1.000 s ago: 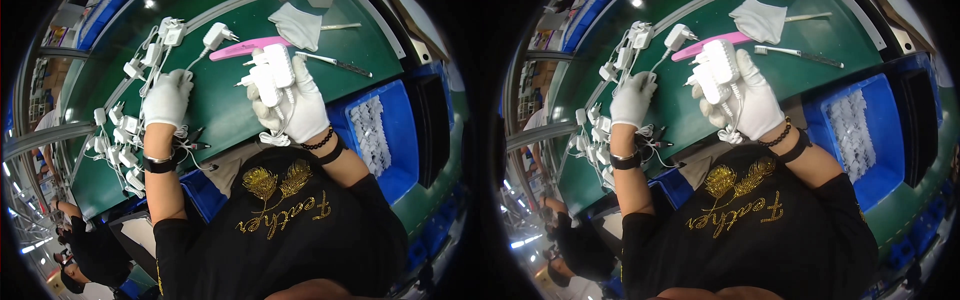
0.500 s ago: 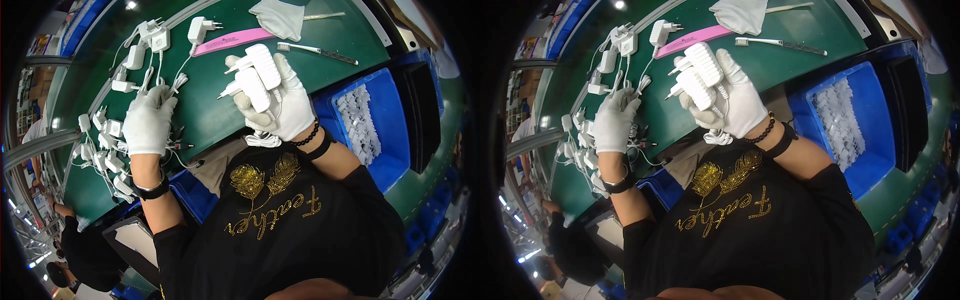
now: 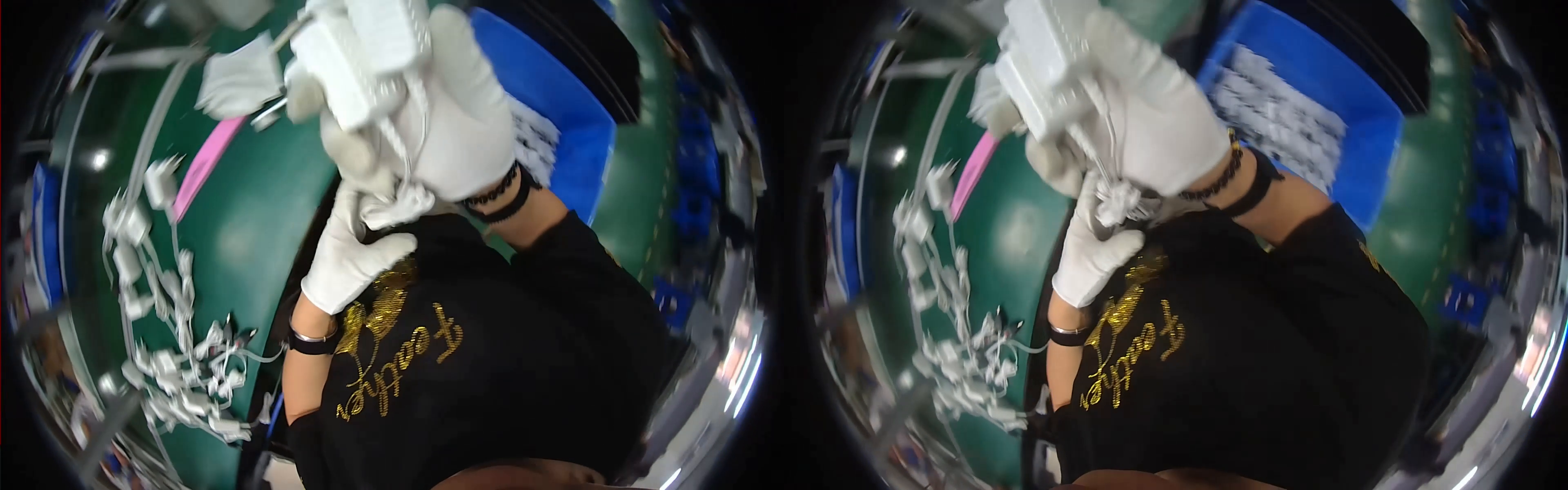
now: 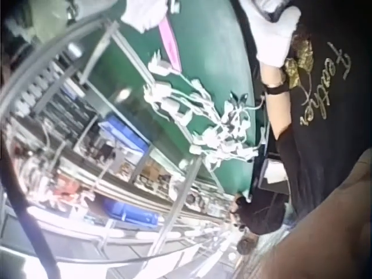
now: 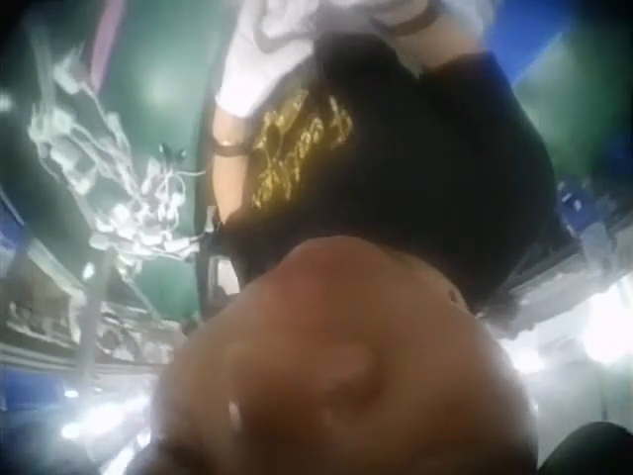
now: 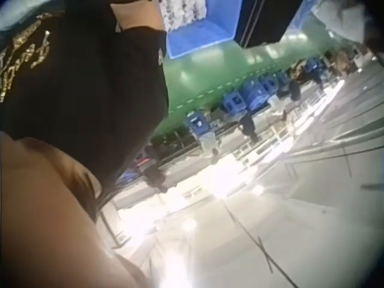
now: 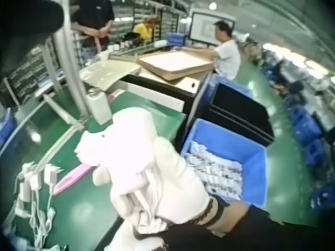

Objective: Inspecting power adapters and placing them into a storage tray at a production station.

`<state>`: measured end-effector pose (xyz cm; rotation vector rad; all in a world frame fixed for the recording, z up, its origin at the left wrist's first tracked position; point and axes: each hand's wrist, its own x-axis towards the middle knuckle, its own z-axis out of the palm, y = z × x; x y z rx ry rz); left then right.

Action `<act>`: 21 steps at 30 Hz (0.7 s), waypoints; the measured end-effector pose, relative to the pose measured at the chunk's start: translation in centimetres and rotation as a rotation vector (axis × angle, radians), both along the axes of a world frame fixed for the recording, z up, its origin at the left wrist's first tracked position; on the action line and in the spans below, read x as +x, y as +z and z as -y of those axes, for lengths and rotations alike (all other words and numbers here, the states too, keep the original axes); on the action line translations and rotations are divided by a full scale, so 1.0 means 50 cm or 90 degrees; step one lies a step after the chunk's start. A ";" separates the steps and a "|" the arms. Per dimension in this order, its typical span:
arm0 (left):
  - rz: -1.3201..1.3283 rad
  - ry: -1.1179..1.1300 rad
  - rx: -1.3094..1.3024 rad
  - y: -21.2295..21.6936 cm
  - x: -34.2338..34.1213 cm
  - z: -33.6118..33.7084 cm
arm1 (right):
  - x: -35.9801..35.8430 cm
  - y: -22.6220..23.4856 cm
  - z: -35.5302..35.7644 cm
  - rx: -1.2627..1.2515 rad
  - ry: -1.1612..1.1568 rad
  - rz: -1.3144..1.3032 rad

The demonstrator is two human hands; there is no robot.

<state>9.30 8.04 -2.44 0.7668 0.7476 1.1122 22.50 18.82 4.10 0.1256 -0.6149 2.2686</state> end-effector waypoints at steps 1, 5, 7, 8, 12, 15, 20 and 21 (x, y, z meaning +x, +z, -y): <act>0.006 -0.039 -0.005 -0.004 0.023 -0.011 | 0.038 0.005 -0.005 -0.064 -0.081 -0.090; -0.131 -0.283 -0.084 -0.025 0.071 -0.094 | 0.221 0.002 -0.068 0.044 -0.482 0.188; -0.310 -0.223 0.008 -0.055 0.114 -0.144 | 0.316 -0.041 -0.115 -0.053 -0.557 0.131; -0.403 -0.195 0.041 -0.073 0.137 -0.166 | 0.366 -0.071 -0.147 0.030 -0.524 0.082; -0.534 -0.218 0.150 -0.152 0.241 -0.253 | 0.566 -0.264 -0.215 0.057 -0.779 0.826; -0.728 -0.089 0.371 -0.211 0.303 -0.302 | 0.636 -0.465 -0.292 -0.091 -0.749 0.996; -0.666 -0.150 0.228 -0.244 0.243 -0.277 | 0.642 -0.716 -0.373 -0.215 -0.697 1.318; -0.567 -0.197 0.123 -0.232 0.210 -0.256 | 0.644 -0.741 -0.385 -0.154 -0.721 1.299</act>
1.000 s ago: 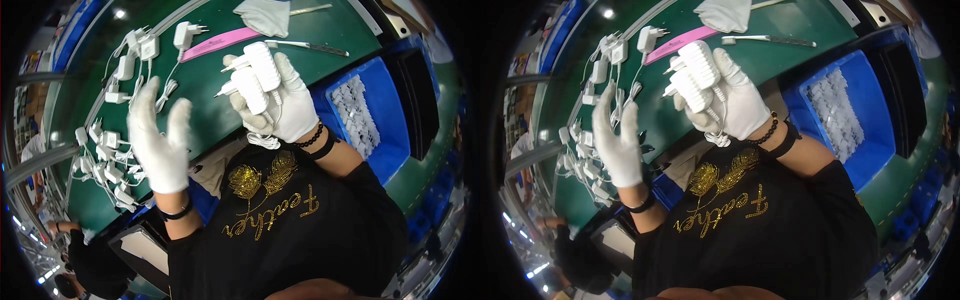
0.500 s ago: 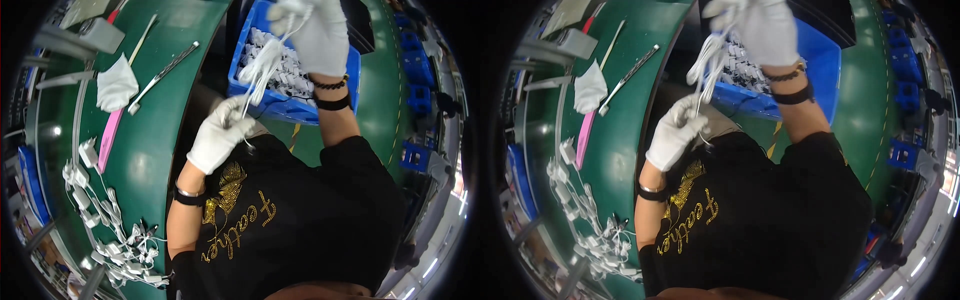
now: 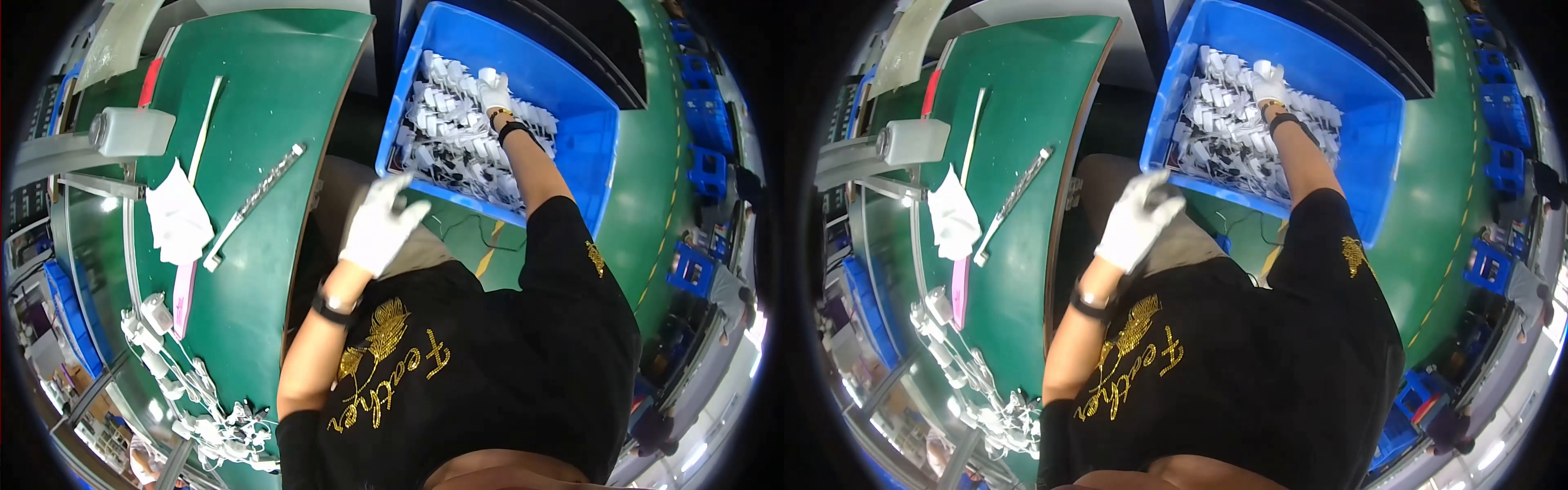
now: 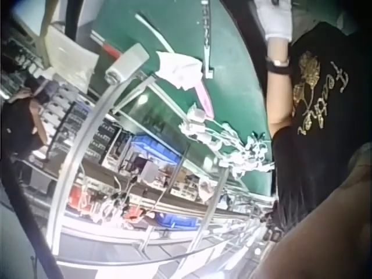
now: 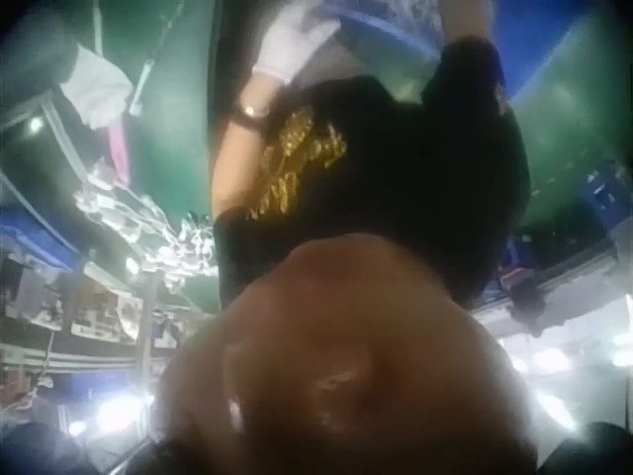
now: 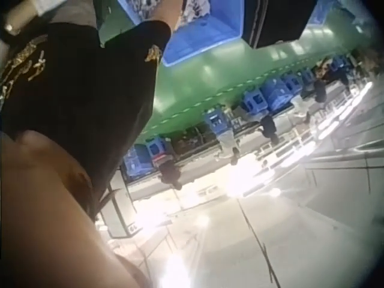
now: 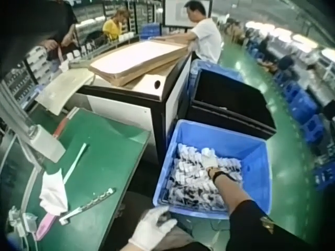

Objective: Inspecting power adapters and placing them into a storage tray at a production station.

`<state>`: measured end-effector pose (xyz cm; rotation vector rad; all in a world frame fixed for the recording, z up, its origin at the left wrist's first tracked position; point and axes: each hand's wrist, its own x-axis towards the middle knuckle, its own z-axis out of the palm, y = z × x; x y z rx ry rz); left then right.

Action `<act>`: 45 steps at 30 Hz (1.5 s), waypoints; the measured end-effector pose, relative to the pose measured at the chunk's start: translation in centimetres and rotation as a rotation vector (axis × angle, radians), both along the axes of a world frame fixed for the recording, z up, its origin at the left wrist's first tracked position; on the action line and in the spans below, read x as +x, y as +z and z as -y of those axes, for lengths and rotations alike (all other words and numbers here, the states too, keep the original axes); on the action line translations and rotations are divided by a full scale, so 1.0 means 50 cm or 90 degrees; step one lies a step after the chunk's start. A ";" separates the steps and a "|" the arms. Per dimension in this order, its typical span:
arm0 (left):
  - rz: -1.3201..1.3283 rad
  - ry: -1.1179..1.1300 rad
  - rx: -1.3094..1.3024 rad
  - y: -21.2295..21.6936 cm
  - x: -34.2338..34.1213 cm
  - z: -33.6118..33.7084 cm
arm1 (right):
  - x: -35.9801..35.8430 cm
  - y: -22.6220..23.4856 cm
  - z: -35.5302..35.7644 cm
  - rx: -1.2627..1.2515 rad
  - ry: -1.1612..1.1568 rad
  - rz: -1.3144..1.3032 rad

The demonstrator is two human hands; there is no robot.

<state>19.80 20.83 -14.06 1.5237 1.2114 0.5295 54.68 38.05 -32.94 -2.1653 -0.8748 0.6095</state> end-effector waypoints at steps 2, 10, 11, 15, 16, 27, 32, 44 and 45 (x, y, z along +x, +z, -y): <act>0.023 0.028 -0.139 0.032 -0.067 0.036 | 0.011 -0.041 -0.011 -0.195 0.049 0.049; 0.074 0.338 -0.312 0.139 -0.180 0.171 | 0.058 -0.240 -0.085 -0.322 0.506 0.534; 0.033 0.298 -0.347 0.153 -0.186 0.176 | 0.061 -0.258 -0.102 -0.304 0.502 0.537; 0.039 0.316 -0.370 0.232 -0.214 0.190 | 0.064 -0.279 -0.146 -0.255 0.407 0.517; 0.077 0.297 -0.289 0.256 -0.227 0.195 | 0.060 -0.261 -0.150 -0.231 0.359 0.497; -0.773 0.643 0.133 0.365 -0.629 0.127 | -0.368 0.484 0.112 0.359 0.317 -0.197; -0.910 0.517 0.054 0.303 -0.691 0.119 | -0.622 0.662 0.259 0.407 0.627 -0.176; -0.379 0.715 0.277 0.401 -0.720 0.248 | -1.134 0.669 0.306 0.388 1.154 0.462; -0.378 0.717 0.275 0.424 -0.707 0.273 | -1.159 0.656 0.308 0.284 1.105 0.353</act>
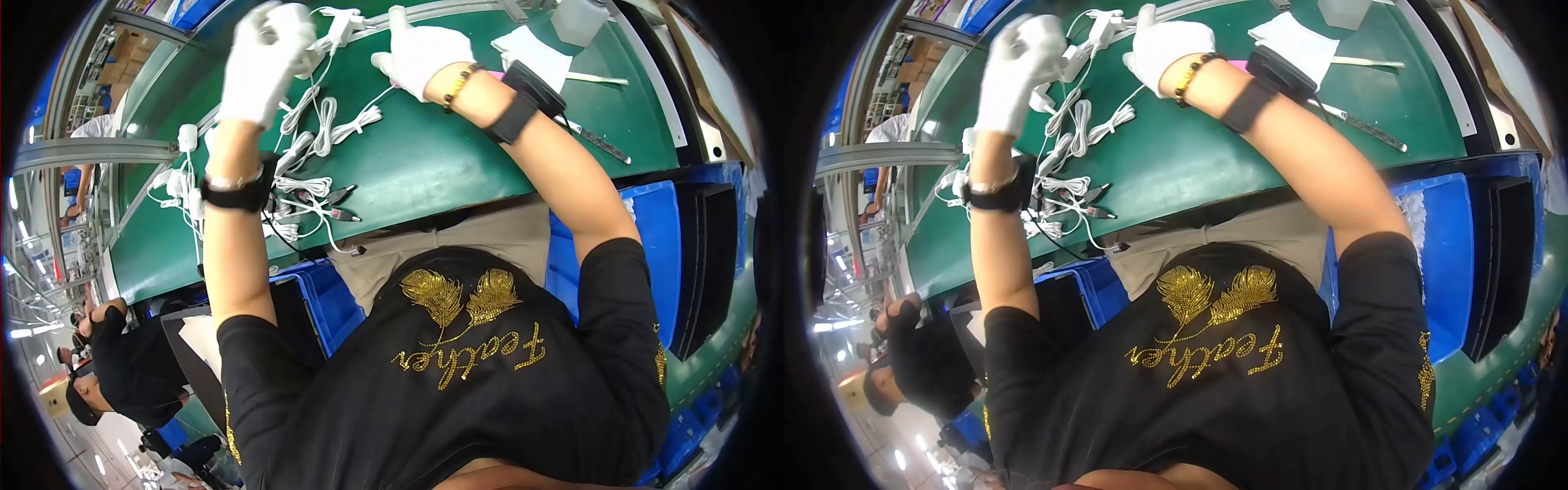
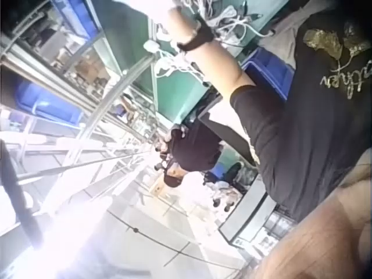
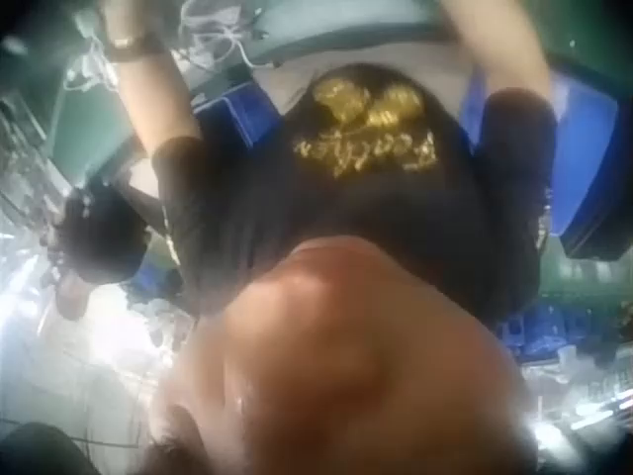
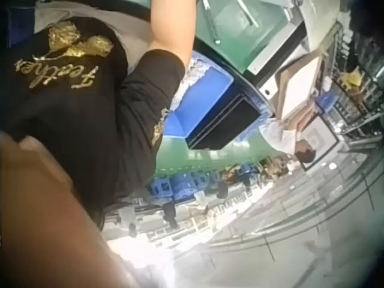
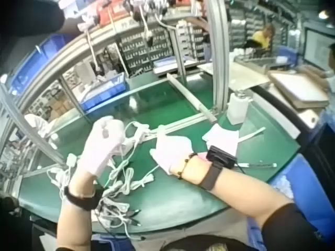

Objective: Inspecting power adapters and placing them into a storage tray at a production station.

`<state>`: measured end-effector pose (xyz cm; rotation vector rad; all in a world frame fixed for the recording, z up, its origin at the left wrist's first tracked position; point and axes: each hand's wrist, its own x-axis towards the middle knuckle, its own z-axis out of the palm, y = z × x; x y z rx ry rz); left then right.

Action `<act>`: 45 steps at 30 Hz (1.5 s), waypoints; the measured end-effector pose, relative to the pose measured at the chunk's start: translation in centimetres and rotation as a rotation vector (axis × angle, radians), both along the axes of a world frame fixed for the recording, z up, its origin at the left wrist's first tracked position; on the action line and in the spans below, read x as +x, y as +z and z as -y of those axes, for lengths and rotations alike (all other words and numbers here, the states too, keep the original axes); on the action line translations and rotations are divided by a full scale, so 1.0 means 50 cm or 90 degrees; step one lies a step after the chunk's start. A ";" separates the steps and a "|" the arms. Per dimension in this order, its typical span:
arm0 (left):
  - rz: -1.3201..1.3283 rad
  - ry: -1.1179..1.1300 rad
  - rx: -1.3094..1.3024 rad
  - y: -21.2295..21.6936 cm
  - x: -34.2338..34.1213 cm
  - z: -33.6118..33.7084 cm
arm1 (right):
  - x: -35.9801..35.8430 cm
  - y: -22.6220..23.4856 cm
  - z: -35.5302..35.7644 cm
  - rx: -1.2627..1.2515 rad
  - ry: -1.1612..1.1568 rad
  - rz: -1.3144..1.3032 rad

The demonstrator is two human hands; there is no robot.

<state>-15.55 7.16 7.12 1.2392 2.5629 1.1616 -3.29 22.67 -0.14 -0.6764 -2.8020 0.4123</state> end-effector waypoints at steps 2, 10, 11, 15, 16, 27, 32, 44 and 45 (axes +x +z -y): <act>0.178 -0.065 0.217 0.047 0.034 0.071 | -0.044 -0.020 0.004 0.036 -0.028 0.013; 0.550 -0.104 0.501 -0.018 0.172 0.171 | -0.022 0.030 0.016 0.055 0.199 -0.300; 0.657 -0.066 0.501 -0.037 0.175 0.165 | 0.001 0.042 0.034 -0.122 0.276 -0.457; 0.738 -0.110 0.545 -0.097 0.223 0.167 | 0.149 0.054 0.128 -0.811 0.074 -0.563; 0.746 -0.106 0.550 -0.105 0.229 0.167 | 0.176 0.053 0.139 -0.839 0.101 -0.528; 0.688 -0.085 0.395 -0.129 0.313 0.147 | 0.289 -0.016 0.185 -0.995 0.101 -0.461; 0.650 -0.085 0.401 -0.141 0.327 0.158 | 0.295 -0.040 0.197 -0.987 0.126 -0.482; 0.553 -0.127 0.459 -0.184 0.345 0.162 | 0.301 -0.058 0.204 -0.821 0.147 -0.489; 0.569 -0.133 0.459 -0.182 0.344 0.160 | 0.303 -0.053 0.204 -0.752 0.140 -0.491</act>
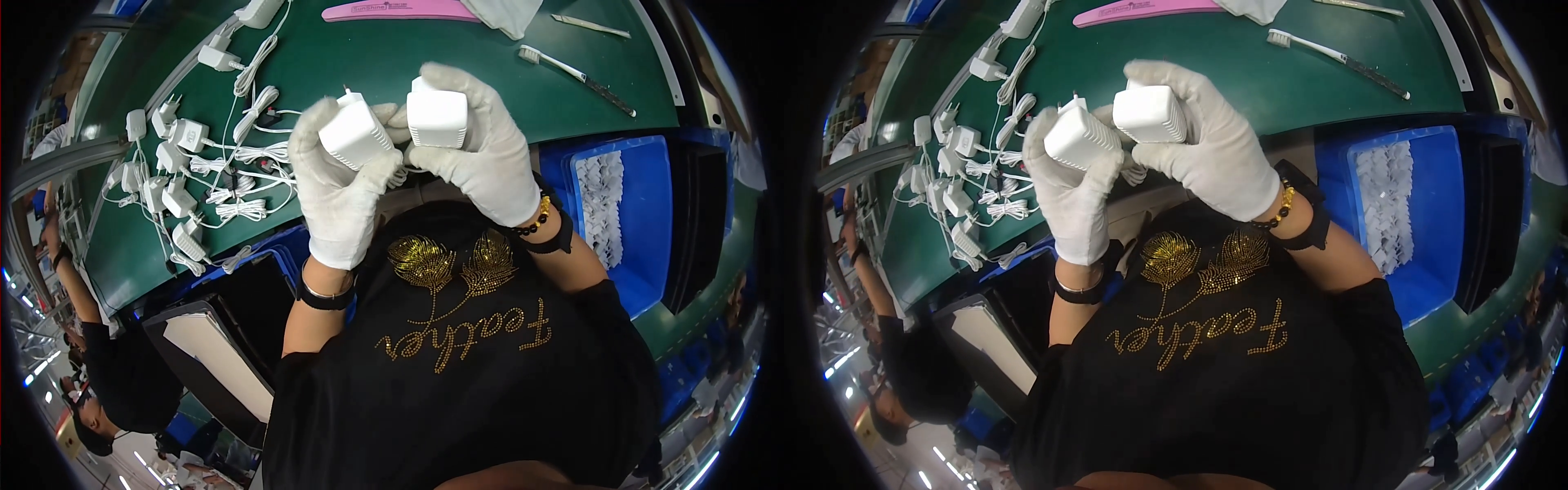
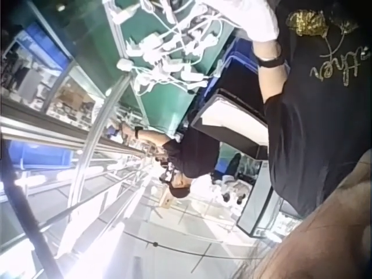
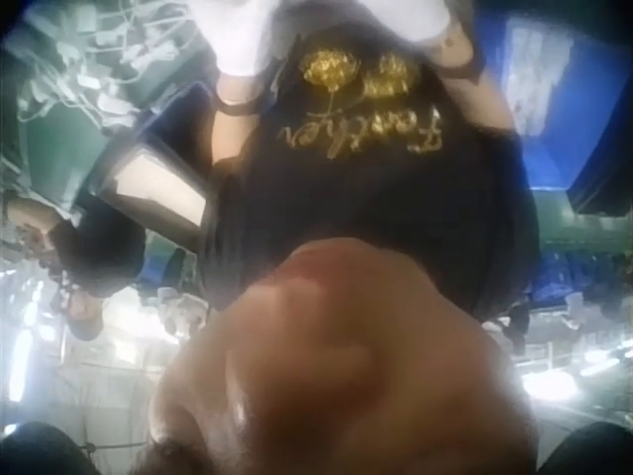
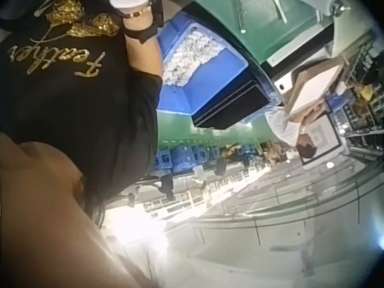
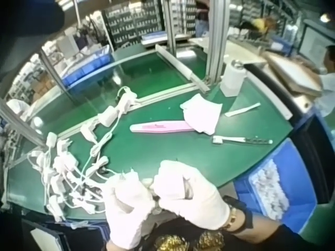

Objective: Inspecting power adapters and placing them into a storage tray at a production station.

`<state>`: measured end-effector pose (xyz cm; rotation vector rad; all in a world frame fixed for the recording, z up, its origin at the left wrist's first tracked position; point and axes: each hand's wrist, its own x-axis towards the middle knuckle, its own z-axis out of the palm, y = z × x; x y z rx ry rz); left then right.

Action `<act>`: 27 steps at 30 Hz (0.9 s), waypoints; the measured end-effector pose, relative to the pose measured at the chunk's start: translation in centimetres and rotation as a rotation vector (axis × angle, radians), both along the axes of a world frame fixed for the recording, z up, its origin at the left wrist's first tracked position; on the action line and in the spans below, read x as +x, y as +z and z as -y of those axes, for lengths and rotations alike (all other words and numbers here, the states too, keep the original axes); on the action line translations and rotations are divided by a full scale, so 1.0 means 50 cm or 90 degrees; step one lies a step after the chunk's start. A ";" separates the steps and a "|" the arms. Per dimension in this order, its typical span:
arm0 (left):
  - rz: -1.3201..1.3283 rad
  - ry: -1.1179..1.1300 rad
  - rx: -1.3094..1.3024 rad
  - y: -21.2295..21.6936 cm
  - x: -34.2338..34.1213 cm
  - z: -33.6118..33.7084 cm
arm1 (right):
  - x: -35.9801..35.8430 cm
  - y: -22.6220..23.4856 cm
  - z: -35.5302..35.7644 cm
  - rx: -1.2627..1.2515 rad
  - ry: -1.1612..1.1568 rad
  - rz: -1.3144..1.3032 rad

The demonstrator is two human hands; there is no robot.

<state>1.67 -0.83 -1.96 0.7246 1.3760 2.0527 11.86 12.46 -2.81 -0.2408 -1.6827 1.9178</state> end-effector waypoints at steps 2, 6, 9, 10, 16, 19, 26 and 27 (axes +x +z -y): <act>0.021 -0.015 0.002 0.009 -0.002 -0.003 | 0.004 0.011 0.000 0.058 -0.026 0.002; 0.191 -0.058 0.047 0.033 0.000 -0.004 | 0.015 0.034 -0.006 -0.169 0.067 0.063; 0.175 -0.043 0.016 0.038 0.004 -0.004 | 0.017 0.041 -0.012 -0.201 0.092 0.017; 0.148 -0.052 0.009 0.037 0.003 -0.003 | 0.016 0.041 -0.013 -0.194 0.084 0.022; 0.147 -0.021 0.013 0.028 -0.009 -0.004 | -0.004 0.029 0.009 0.104 0.033 0.120; 0.046 0.068 -0.079 0.038 0.012 -0.024 | -0.015 0.026 0.026 0.262 -0.023 0.094; 0.002 0.038 -0.041 0.119 0.017 -0.083 | -0.062 0.053 0.006 0.303 -0.201 -0.021; -0.086 0.015 -0.120 0.133 -0.031 -0.076 | -0.064 0.060 -0.007 0.090 -0.138 -0.063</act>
